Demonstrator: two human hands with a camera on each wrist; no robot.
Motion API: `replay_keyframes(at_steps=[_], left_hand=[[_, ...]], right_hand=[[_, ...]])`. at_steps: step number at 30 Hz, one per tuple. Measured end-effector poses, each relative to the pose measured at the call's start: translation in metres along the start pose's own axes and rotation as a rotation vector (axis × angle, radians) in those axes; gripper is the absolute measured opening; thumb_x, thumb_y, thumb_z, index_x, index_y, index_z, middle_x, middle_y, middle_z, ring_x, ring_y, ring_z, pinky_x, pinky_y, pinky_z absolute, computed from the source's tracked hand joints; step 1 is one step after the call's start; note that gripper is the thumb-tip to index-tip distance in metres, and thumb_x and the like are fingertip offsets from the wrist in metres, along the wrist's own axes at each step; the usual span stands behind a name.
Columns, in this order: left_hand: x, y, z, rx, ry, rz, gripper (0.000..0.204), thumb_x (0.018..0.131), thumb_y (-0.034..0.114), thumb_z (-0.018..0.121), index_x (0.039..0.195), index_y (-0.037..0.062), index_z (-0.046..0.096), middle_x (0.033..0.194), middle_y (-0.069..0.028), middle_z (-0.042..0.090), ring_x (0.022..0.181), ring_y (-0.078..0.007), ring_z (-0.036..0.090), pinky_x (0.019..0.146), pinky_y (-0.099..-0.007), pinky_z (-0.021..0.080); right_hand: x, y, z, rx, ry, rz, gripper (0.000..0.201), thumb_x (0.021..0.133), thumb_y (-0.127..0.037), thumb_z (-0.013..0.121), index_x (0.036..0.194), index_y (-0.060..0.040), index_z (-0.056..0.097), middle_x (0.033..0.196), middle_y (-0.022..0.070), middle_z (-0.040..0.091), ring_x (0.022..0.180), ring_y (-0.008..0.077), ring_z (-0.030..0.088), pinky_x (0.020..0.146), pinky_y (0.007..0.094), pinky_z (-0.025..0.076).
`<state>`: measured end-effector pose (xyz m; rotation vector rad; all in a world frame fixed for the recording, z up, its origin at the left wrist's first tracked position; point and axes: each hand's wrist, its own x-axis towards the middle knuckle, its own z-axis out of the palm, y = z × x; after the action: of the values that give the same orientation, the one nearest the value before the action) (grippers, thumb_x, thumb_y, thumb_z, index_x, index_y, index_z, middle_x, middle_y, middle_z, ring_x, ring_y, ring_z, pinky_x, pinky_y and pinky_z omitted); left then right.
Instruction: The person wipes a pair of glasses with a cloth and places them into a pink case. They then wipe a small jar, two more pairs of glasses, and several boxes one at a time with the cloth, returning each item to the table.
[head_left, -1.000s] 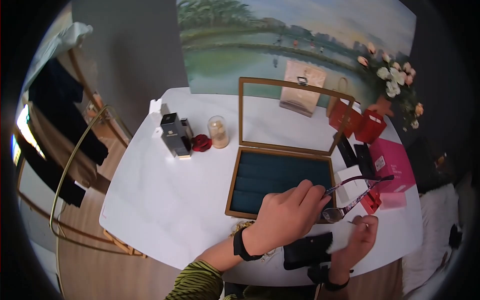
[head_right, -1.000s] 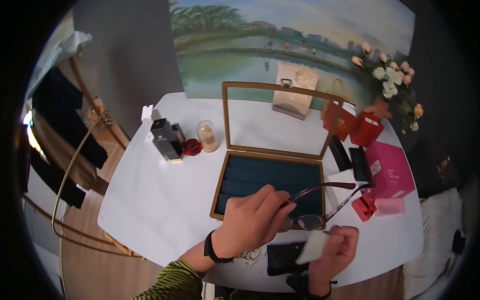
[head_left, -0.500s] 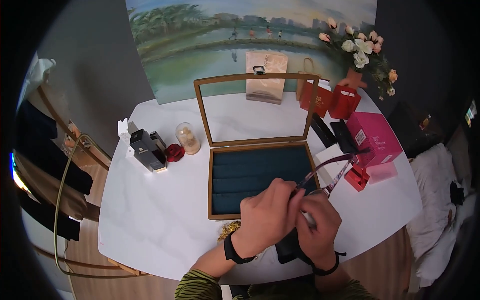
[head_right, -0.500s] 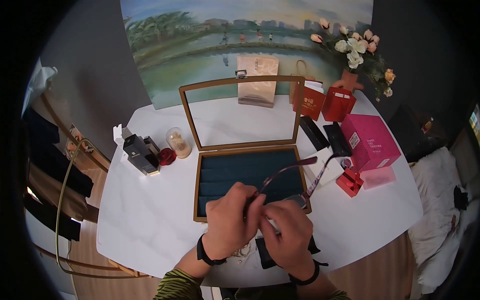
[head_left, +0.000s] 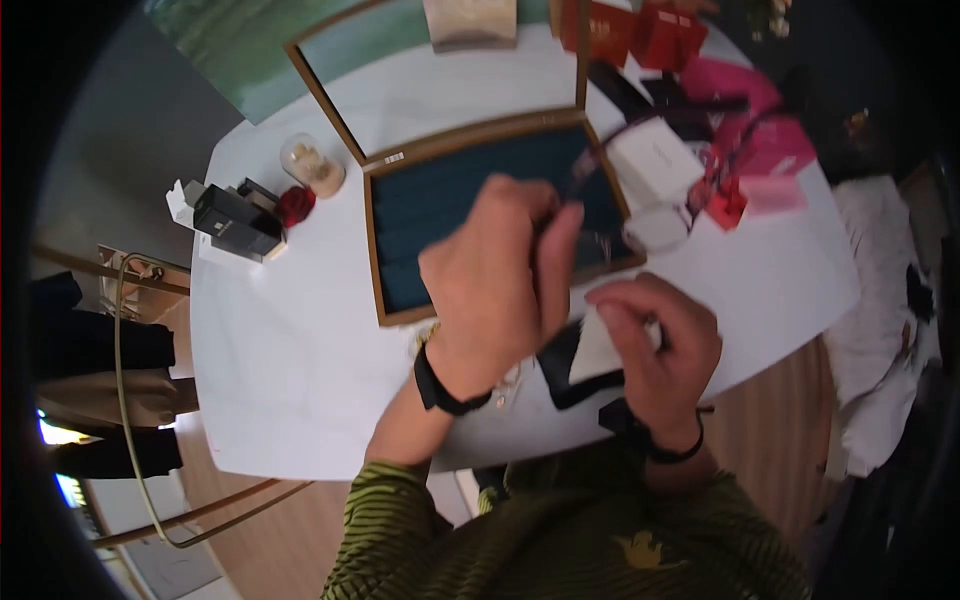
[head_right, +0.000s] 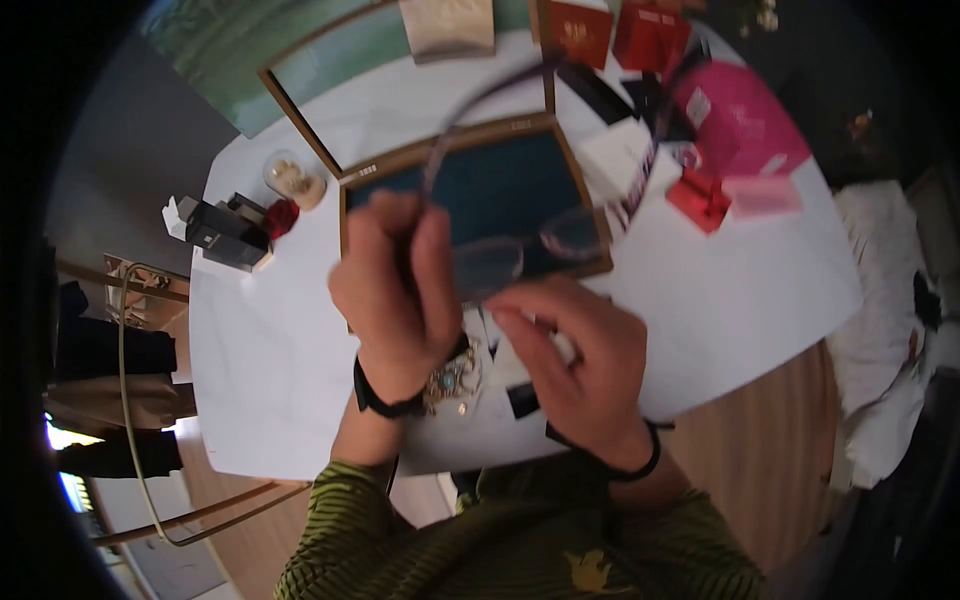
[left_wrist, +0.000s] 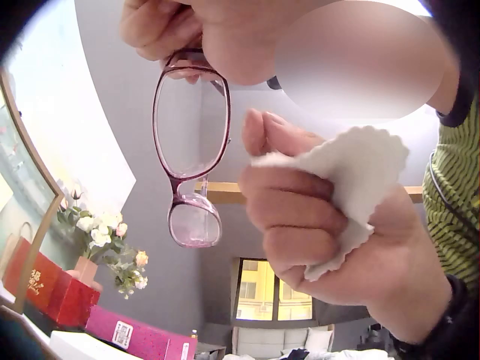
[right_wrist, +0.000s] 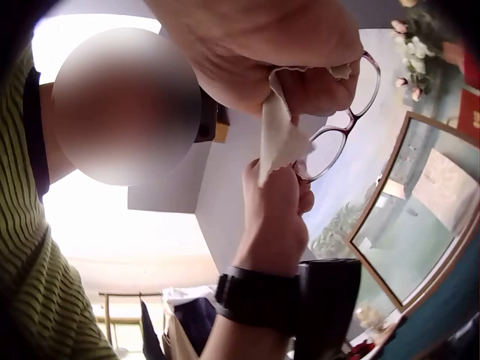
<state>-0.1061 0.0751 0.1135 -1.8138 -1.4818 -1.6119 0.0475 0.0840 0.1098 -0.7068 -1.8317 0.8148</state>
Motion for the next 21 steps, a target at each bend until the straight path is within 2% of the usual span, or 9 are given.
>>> replay_keyframes(at_steps=[2, 6, 7, 9, 12, 13, 15, 18, 21], left_hand=[[-0.003, -0.001, 0.004, -0.021, 0.047, -0.027, 0.015, 0.078, 0.000, 0.067, 0.088, 0.0022, 0.055, 0.070, -0.0089, 0.055, 0.049, -0.0231, 0.053, 0.045, -0.0275, 0.040], [-0.014, 0.003, 0.000, -0.061, 0.100, -0.078, 0.011, 0.085, -0.001, 0.059, 0.093, -0.0004, 0.051, 0.069, -0.0096, 0.055, 0.052, -0.0156, 0.050, 0.048, -0.0239, 0.039], [-0.014, 0.008, 0.001, -0.043, 0.076, -0.040, 0.009, 0.096, 0.008, 0.044, 0.095, -0.0011, 0.045, 0.071, -0.0038, 0.050, 0.053, -0.0057, 0.037, 0.047, -0.0207, 0.030], [-0.025, 0.019, -0.002, -0.069, 0.074, -0.112, 0.011, 0.097, 0.009, 0.044, 0.094, -0.0007, 0.044, 0.071, -0.0047, 0.050, 0.052, -0.0059, 0.036, 0.046, -0.0204, 0.029], [-0.047, 0.033, -0.002, -0.051, 0.068, -0.162, 0.012, 0.097, 0.011, 0.045, 0.094, -0.0007, 0.044, 0.069, -0.0052, 0.051, 0.050, -0.0054, 0.037, 0.045, -0.0199, 0.029], [-0.055, 0.037, 0.000, -0.068, 0.078, -0.175, 0.012, 0.097, 0.011, 0.045, 0.094, -0.0007, 0.044, 0.068, -0.0053, 0.051, 0.050, -0.0051, 0.037, 0.045, -0.0198, 0.028], [-0.074, 0.047, 0.008, -0.017, 0.131, -0.352, 0.012, 0.097, 0.011, 0.045, 0.092, 0.0001, 0.044, 0.069, -0.0051, 0.051, 0.050, -0.0056, 0.038, 0.045, -0.0206, 0.029], [-0.098, 0.050, 0.016, -0.073, 0.175, -0.566, 0.008, 0.093, 0.005, 0.051, 0.095, -0.0018, 0.048, 0.074, -0.0053, 0.057, 0.057, -0.0059, 0.047, 0.053, -0.0197, 0.037], [-0.106, 0.048, 0.023, -0.063, 0.214, -0.572, 0.006, 0.093, 0.003, 0.050, 0.095, -0.0014, 0.047, 0.071, -0.0041, 0.053, 0.056, -0.0056, 0.045, 0.052, -0.0194, 0.036]], right_hand=[[-0.011, 0.007, 0.000, 0.190, 0.047, 0.135, 0.007, 0.086, -0.002, 0.059, 0.089, 0.0008, 0.064, 0.077, 0.0063, 0.065, 0.065, 0.0065, 0.057, 0.057, 0.0217, 0.043], [-0.037, 0.018, 0.011, 0.501, 0.158, 0.426, 0.009, 0.089, -0.005, 0.056, 0.096, -0.0003, 0.055, 0.087, 0.0029, 0.059, 0.077, 0.0058, 0.053, 0.072, 0.0201, 0.042], [-0.044, 0.018, 0.014, 0.563, 0.145, 0.510, 0.010, 0.089, -0.005, 0.056, 0.098, -0.0010, 0.054, 0.087, 0.0020, 0.056, 0.080, 0.0057, 0.051, 0.074, 0.0201, 0.041], [-0.055, 0.024, 0.018, 0.834, 0.098, 0.647, 0.015, 0.086, -0.004, 0.056, 0.101, -0.0021, 0.052, 0.094, 0.0020, 0.051, 0.086, 0.0065, 0.046, 0.076, 0.0198, 0.037], [-0.058, 0.026, 0.026, 1.151, 0.201, 0.874, 0.031, 0.081, -0.003, 0.051, 0.112, 0.0012, 0.050, 0.101, 0.0052, 0.051, 0.090, 0.0105, 0.051, 0.081, 0.0246, 0.041], [-0.057, 0.027, 0.026, 1.160, 0.198, 0.899, 0.031, 0.081, -0.003, 0.051, 0.112, 0.0012, 0.050, 0.101, 0.0052, 0.051, 0.090, 0.0105, 0.051, 0.081, 0.0246, 0.041], [-0.059, 0.036, 0.028, 1.359, 0.286, 0.892, 0.037, 0.079, 0.000, 0.045, 0.116, 0.0026, 0.048, 0.104, 0.0063, 0.053, 0.094, 0.0132, 0.054, 0.086, 0.0266, 0.043], [-0.065, 0.043, 0.024, 1.443, 0.262, 0.849, 0.043, 0.077, -0.003, 0.043, 0.120, 0.0023, 0.045, 0.109, 0.0087, 0.052, 0.102, 0.0176, 0.053, 0.091, 0.0314, 0.042], [-0.067, 0.042, 0.019, 1.465, 0.248, 0.840, 0.046, 0.081, -0.014, 0.043, 0.124, 0.0012, 0.043, 0.116, 0.0106, 0.051, 0.109, 0.0213, 0.050, 0.094, 0.0379, 0.040]])
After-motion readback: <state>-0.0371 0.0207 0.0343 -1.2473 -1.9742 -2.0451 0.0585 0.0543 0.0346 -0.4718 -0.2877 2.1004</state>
